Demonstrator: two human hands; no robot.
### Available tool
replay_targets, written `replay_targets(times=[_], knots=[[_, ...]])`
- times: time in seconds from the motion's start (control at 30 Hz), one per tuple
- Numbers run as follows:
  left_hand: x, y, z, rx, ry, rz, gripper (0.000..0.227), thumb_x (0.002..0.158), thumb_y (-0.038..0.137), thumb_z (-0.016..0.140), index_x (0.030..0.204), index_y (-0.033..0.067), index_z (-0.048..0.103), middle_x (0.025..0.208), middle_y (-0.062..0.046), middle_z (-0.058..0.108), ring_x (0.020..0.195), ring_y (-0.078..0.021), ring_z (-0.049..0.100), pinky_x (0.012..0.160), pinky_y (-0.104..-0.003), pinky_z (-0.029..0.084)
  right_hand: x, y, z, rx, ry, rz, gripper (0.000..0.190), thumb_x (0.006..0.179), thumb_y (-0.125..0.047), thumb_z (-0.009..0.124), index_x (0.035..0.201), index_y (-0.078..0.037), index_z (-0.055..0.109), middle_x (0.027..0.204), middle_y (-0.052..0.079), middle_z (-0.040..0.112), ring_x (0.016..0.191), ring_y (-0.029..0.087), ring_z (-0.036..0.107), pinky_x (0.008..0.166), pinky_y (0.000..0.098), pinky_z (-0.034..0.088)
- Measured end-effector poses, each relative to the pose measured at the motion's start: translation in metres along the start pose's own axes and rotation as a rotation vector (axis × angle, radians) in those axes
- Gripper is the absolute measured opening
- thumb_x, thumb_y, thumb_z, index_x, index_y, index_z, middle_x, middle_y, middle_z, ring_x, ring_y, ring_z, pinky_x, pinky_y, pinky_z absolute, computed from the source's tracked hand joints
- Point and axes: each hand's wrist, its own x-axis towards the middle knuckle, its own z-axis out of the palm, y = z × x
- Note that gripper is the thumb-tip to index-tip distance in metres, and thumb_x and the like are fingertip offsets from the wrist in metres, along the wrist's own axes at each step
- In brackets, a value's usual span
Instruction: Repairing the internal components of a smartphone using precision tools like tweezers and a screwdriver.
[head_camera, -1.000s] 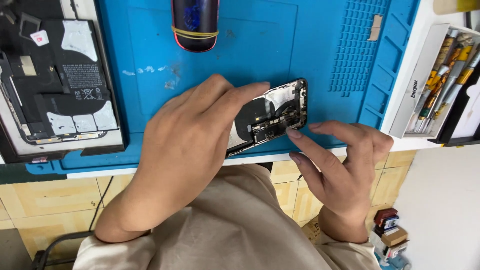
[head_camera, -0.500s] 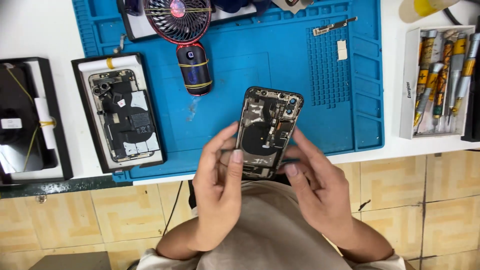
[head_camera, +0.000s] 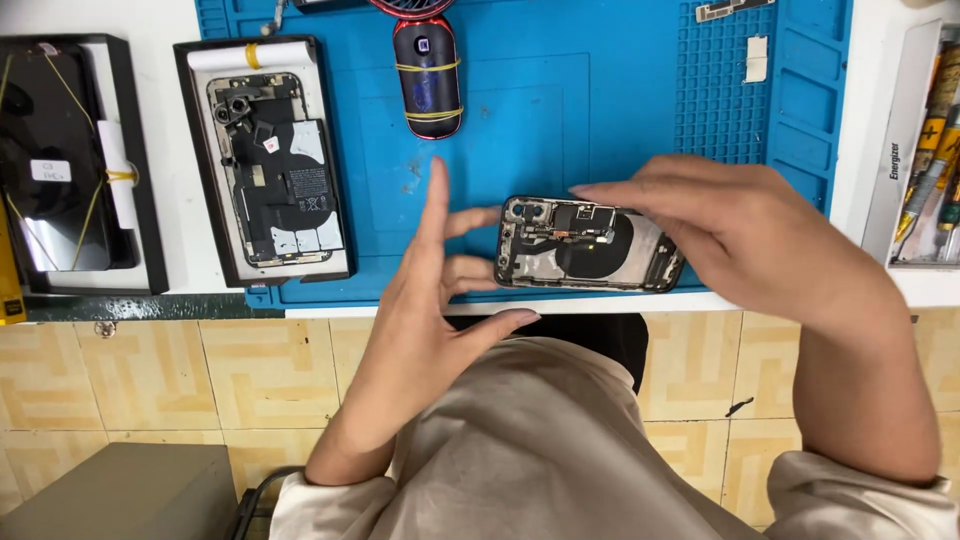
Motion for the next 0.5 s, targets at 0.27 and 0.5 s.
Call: replay_targets(times=[0.27,0.5], knots=[[0.013,-0.008,0.002,0.207,-0.013,0.01,0.089,0.102,0.018,0.095,0.176,0.024,0.046,0.12,-0.002,0.067,0.093,-0.0099,0.074,0.107,-0.027,0.074,0.013,-0.005,0.015,-0.396,0.169,-0.289,0.035,0.126,0.004,0.062,0.158,-0.001,0.073,0.145,0.026,0.07,0.126,0.044,0.065,0.106,0.0558,0.044],[0.016,-0.014,-0.001,0.172,-0.035,-0.01,0.088,0.102,0.016,0.096,0.174,0.0222,0.046,0.123,-0.004,0.071,0.096,-0.0117,0.081,0.097,-0.026,0.075,0.024,-0.029,0.033,-0.462,0.26,-0.365,0.014,0.119,-0.001,0.084,0.131,0.003,0.079,0.135,0.026,0.078,0.118,0.042,0.076,0.105,0.0491,0.055]])
